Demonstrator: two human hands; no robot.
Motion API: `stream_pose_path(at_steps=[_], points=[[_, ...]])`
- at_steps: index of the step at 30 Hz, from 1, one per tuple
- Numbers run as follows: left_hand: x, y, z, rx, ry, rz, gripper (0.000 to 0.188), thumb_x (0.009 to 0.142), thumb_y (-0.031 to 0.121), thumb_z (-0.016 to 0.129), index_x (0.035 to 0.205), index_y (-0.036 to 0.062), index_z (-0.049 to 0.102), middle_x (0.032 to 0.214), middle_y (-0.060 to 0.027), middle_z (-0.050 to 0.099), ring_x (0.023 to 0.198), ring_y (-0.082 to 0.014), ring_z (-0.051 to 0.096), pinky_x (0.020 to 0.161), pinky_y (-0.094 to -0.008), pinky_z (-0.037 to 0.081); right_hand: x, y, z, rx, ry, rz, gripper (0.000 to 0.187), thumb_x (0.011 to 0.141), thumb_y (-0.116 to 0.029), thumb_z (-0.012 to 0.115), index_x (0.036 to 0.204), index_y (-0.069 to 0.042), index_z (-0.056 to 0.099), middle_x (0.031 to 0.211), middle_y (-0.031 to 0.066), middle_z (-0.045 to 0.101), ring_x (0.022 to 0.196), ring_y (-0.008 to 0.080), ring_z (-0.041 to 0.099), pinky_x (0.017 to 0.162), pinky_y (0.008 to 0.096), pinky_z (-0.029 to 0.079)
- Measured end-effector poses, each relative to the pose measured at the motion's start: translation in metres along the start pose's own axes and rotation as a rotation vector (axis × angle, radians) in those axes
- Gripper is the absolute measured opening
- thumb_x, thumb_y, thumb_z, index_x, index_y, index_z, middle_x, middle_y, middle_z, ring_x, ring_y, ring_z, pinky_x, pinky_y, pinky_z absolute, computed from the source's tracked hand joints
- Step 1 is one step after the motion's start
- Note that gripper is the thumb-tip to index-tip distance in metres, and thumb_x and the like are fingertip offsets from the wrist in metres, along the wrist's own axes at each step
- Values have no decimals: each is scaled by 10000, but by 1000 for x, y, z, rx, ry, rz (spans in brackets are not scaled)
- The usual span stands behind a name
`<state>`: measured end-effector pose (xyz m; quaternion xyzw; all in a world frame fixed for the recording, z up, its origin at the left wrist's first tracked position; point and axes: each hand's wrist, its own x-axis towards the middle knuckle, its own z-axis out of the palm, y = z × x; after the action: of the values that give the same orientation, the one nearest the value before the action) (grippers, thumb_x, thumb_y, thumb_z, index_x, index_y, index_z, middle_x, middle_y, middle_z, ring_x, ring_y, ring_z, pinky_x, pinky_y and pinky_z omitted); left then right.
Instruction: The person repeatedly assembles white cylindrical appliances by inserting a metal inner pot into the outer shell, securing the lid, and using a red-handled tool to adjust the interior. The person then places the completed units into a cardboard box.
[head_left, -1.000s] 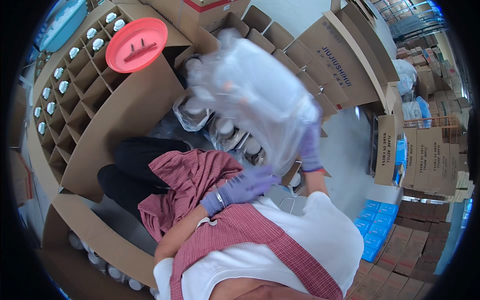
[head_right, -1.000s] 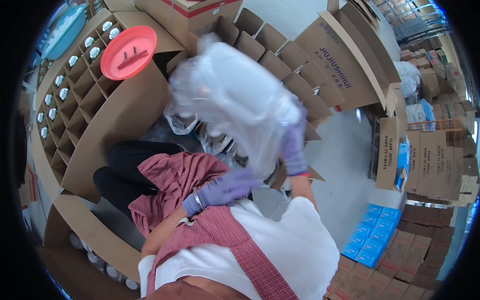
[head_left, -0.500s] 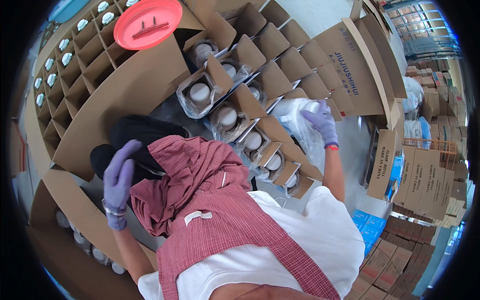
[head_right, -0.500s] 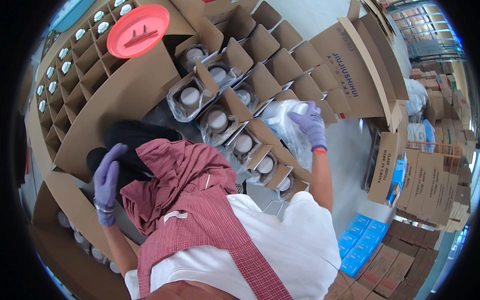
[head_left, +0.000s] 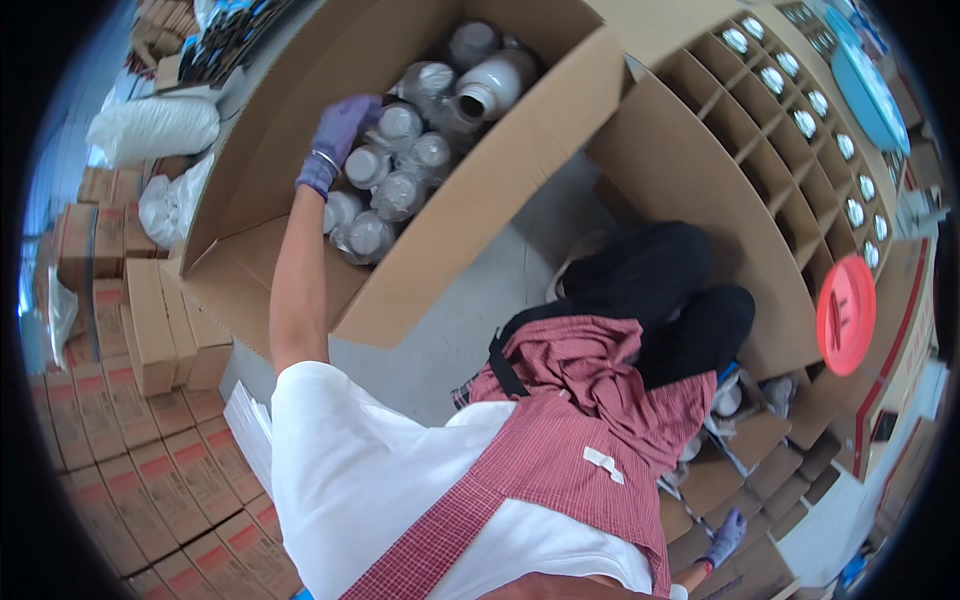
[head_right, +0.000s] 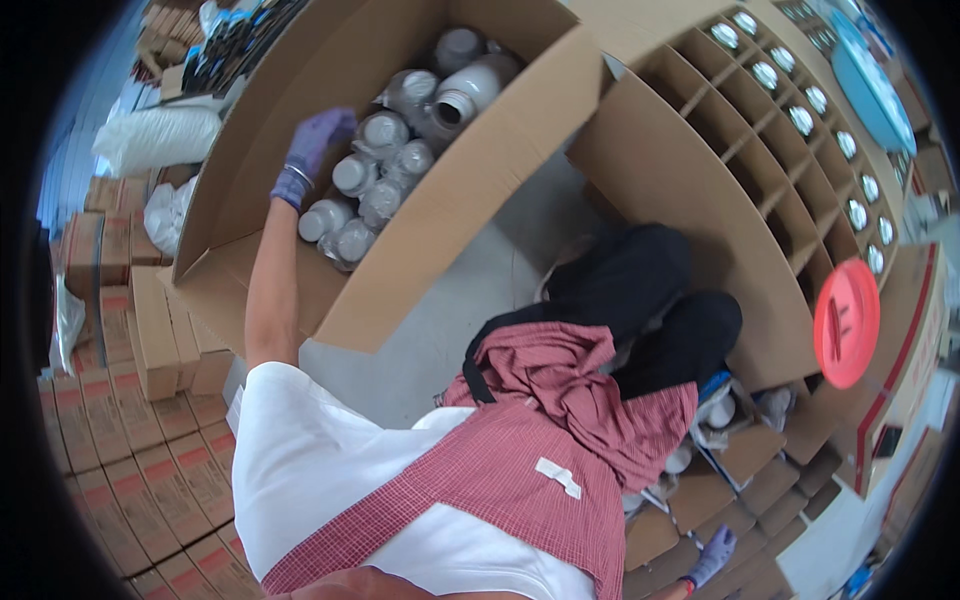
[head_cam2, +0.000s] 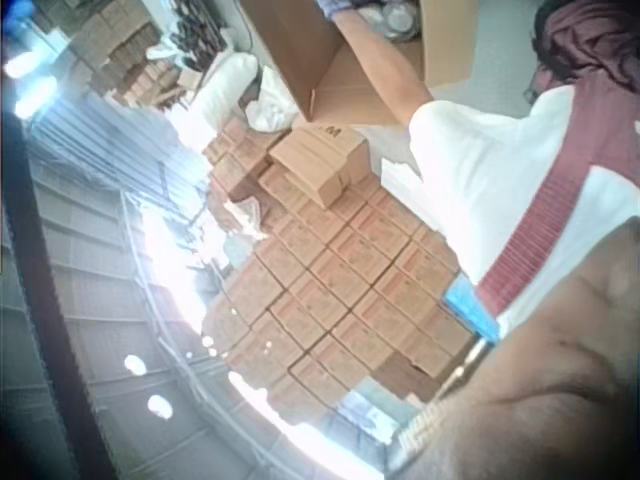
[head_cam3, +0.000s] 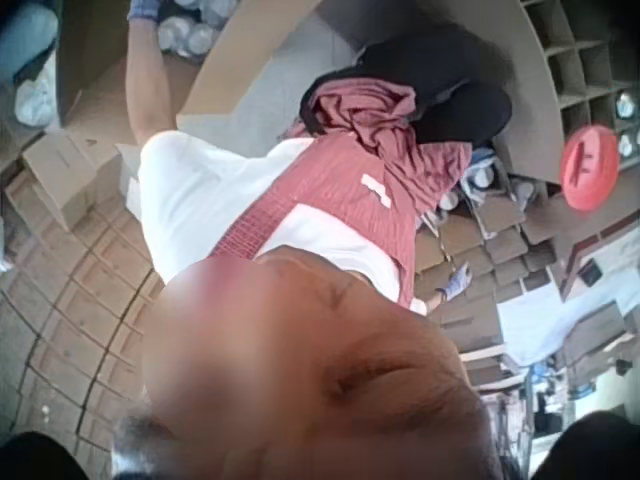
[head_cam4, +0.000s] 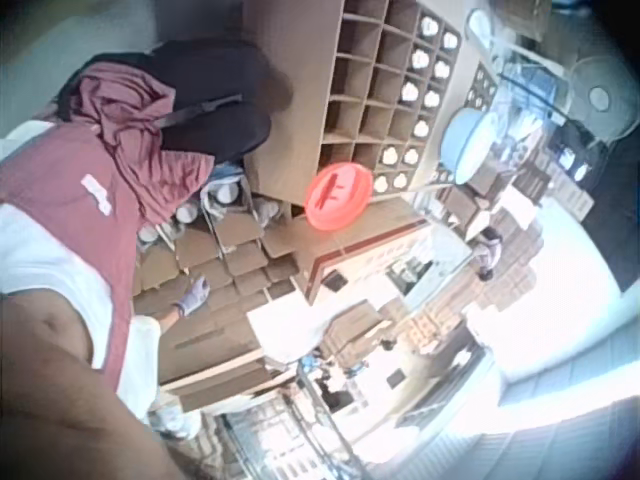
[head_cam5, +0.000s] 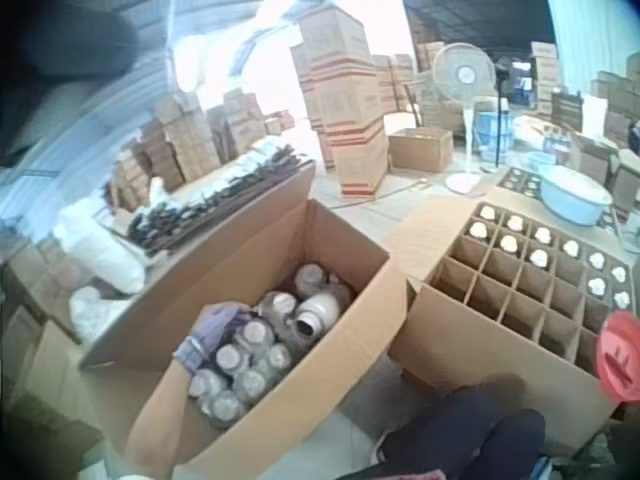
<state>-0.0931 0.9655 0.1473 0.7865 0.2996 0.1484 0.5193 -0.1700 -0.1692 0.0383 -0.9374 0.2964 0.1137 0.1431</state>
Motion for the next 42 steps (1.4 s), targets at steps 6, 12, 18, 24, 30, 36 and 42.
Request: stream_pose_path(at_steps=[6, 12, 18, 24, 30, 36, 42], points=[[14, -184, 1, 559, 260, -131, 555, 866, 342, 689, 1289, -5, 597, 1040, -160, 719, 963, -205, 680, 852, -359, 526, 9, -250, -56, -62, 86, -356, 479, 984, -303, 575, 1315, 41, 541, 1266, 213, 583, 1138, 324, 592, 960, 387, 469], [70, -98, 185, 543, 234, 370, 1070, 727, 386, 823, 1541, 67, 206, 1511, -301, 300, 1367, -462, 352, 1131, -467, 329, -27, -422, -58, -51, 133, -655, 440, 950, -193, 612, 1325, 25, 535, 1251, 192, 563, 1134, 323, 586, 979, 388, 463], [107, -49, 184, 286, 421, -4, 891, 703, 452, 806, 1394, 24, 440, 1292, -289, 535, 1187, -422, 537, 985, -489, 450, -64, -522, -28, 52, 121, -995, 452, 863, -111, 650, 1283, 26, 552, 1264, 225, 565, 1185, 383, 553, 1029, 425, 433], [-47, 144, 188, -570, 137, 289, 648, 885, 78, 674, 1444, 2, 355, 1258, -141, 553, 1121, -203, 581, 937, -329, 521, -127, -622, -14, 696, 28, -1130, 593, 859, -168, 673, 1396, -7, 481, 1419, 199, 464, 1328, 343, 451, 1100, 421, 369], [-176, 149, 286, -327, -704, 570, 713, 886, 238, 712, 1475, 14, 378, 1428, -163, 486, 1338, -245, 453, 1139, -365, 328, -111, -635, -54, 1374, -26, -991, 317, 903, -177, 525, 1157, 3, 582, 1269, 158, 546, 1189, 270, 528, 1044, 410, 397], [-167, 140, 386, -690, -750, 314, 489, 1055, 297, 437, 1433, -13, 446, 1395, -131, 532, 1307, -207, 491, 1130, -339, 355, -145, -538, 2, 799, -10, -1352, 356, 670, -65, 661, 1020, -30, 612, 1130, 164, 592, 1079, 326, 556, 969, 423, 440], [-198, 144, 386, -411, -845, 559, 314, 1037, 160, 454, 1207, -9, 656, 1241, -159, 641, 1288, -288, 519, 1110, -403, 386, -113, -470, 35, 876, -251, -1262, 330, 759, -168, 660, 1063, -38, 642, 1271, 159, 566, 1230, 341, 509, 1082, 451, 378]])
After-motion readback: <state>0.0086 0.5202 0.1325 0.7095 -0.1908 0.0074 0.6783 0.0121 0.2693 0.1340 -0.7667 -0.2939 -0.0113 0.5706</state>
